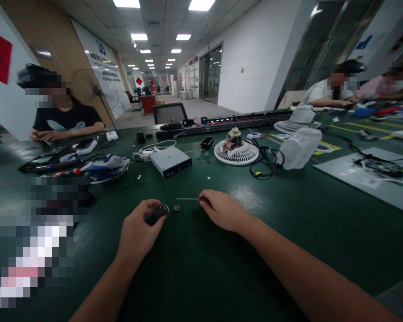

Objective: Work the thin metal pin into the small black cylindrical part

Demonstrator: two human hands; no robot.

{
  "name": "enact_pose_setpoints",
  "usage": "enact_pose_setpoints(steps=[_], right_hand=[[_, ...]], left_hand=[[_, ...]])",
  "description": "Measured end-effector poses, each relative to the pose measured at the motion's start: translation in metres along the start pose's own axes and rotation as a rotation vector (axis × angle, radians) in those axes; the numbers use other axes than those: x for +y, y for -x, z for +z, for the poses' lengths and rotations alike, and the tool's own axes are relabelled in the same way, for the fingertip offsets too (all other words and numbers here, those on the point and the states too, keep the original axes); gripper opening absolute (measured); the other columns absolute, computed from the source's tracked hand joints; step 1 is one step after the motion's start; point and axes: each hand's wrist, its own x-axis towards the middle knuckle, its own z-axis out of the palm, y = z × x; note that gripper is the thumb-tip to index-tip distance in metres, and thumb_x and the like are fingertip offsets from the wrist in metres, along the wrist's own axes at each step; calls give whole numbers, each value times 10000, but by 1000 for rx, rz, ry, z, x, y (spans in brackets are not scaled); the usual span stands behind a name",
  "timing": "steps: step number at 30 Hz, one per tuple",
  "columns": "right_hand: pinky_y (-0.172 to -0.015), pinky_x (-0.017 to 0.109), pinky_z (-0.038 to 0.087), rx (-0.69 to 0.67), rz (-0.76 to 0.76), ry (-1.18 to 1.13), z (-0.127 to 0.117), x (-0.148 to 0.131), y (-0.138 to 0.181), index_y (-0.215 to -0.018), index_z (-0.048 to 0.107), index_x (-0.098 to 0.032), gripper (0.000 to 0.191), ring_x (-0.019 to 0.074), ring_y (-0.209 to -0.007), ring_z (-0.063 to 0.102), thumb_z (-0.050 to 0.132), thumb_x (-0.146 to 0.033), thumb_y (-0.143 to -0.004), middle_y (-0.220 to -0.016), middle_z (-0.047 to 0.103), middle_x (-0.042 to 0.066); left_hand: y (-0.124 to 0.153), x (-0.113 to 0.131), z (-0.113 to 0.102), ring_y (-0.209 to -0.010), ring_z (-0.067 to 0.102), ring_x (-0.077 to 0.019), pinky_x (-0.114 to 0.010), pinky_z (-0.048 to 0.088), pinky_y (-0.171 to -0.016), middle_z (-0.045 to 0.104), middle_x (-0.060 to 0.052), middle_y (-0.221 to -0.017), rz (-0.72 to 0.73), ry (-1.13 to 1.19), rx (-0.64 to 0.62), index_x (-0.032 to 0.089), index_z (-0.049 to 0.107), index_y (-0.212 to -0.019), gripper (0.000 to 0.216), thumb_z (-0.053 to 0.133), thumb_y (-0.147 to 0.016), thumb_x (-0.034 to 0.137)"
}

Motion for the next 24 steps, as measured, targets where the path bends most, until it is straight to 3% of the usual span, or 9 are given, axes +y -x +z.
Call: enact_pose_setpoints(steps=[4, 6, 9, 12, 15, 18, 21, 24], right_hand=[[-667, 306, 429, 101, 82, -139, 12, -13, -4, -916, 558, -185, 216, 188, -785, 584, 583, -395, -869, -876, 640, 57], [-757, 318, 440, 129, -37, -167, 21, -19, -8, -899, 536, -194, 212, 202, -932, 574, 682, -306, -794, -1004, 634, 67], [-878, 346, 412, 84, -226, -184, 34, -23, -15, -807, 498, -199, 184, 209, -1104, 522, 680, -182, -783, -1093, 629, 73], [-819, 328, 412, -5, -292, -144, 40, -22, -19, -752, 504, -191, 175, 200, -983, 558, 670, -147, -787, -925, 643, 47], [-673, 272, 392, -16, -216, -128, 37, -19, -17, -704, 517, -184, 164, 160, -768, 550, 639, -115, -789, -756, 585, 16], [-616, 261, 370, -20, -121, -170, 30, -15, -10, -662, 491, -187, 199, 144, -682, 533, 652, -117, -755, -709, 560, 0], [-657, 254, 418, -64, -89, -498, 25, -13, -3, -624, 352, -201, 310, 136, -738, 592, 619, -77, -720, -787, 630, -1], [-717, 270, 454, -43, -99, -815, 26, -13, -1, -614, 268, -213, 388, 133, -775, 603, 620, -62, -672, -845, 650, 6]], left_hand=[[-2, 1, 5, -907, 687, -240, -401, 546, -800, 712, -35, -999, -2, 27, -52, 256, 598, -1098, 354, 655, -755, 320], [-3, 2, 7, -942, 682, -233, -398, 540, -841, 709, -32, -1039, 20, 61, -72, 250, 598, -1094, 354, 655, -747, 290], [-2, 2, 9, -976, 676, -222, -395, 528, -890, 708, -27, -1059, 68, 117, -130, 247, 596, -1088, 334, 646, -758, 266], [1, 3, 8, -978, 673, -228, -413, 524, -894, 710, -26, -1048, 136, 132, -186, 256, 596, -1087, 316, 640, -774, 258], [4, 5, 8, -982, 666, -225, -418, 522, -887, 704, -18, -1058, 199, 124, -235, 272, 603, -1090, 302, 636, -790, 252], [6, 6, 9, -1009, 651, -221, -413, 512, -903, 694, -31, -1086, 252, 90, -228, 262, 614, -1105, 299, 622, -807, 241], [6, 5, 11, -1085, 610, -257, -463, 475, -953, 665, -81, -1168, 262, -15, -139, 223, 595, -1193, 398, 644, -802, 283], [4, 2, 13, -1108, 586, -281, -495, 454, -959, 665, -94, -1182, 276, -85, -133, 210, 598, -1212, 432, 660, -799, 323]])
